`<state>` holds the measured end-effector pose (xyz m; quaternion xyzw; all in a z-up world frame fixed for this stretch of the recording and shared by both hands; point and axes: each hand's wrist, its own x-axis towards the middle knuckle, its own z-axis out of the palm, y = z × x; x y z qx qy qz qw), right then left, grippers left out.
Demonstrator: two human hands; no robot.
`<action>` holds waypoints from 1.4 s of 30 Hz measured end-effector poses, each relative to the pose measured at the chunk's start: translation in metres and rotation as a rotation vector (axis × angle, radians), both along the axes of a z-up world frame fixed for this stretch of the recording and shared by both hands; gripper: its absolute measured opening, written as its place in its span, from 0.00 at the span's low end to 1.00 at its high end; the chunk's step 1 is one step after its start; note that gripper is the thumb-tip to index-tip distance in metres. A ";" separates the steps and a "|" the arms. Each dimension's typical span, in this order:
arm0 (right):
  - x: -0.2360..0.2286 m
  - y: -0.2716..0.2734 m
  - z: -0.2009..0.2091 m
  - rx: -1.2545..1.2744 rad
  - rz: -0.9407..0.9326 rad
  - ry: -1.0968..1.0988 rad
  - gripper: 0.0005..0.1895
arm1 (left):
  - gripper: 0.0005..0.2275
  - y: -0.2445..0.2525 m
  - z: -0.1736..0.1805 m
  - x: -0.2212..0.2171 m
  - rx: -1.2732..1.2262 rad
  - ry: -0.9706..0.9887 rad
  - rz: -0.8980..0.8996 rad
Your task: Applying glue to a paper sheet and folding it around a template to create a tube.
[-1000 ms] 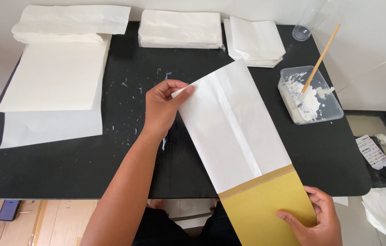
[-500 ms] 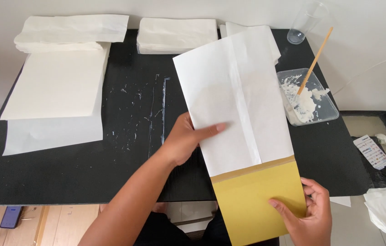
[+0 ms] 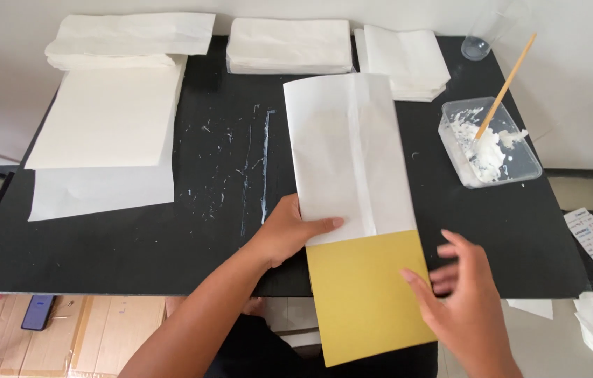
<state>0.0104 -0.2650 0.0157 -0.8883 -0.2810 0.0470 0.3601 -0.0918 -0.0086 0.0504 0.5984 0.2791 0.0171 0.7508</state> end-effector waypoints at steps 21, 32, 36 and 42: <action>0.005 0.036 -0.036 -0.177 0.418 -0.441 0.30 | 0.24 -0.010 -0.049 0.003 1.548 0.015 -0.216; 0.007 0.035 -0.041 -0.152 0.399 -0.369 0.31 | 0.33 0.073 -0.102 0.117 1.716 -0.085 -0.459; 0.008 0.035 -0.042 -0.154 0.397 -0.339 0.32 | 0.35 0.095 -0.084 0.151 1.562 0.147 -0.477; 0.006 0.035 -0.043 -0.135 0.363 -0.306 0.32 | 0.37 0.081 -0.094 0.152 1.758 0.183 -0.469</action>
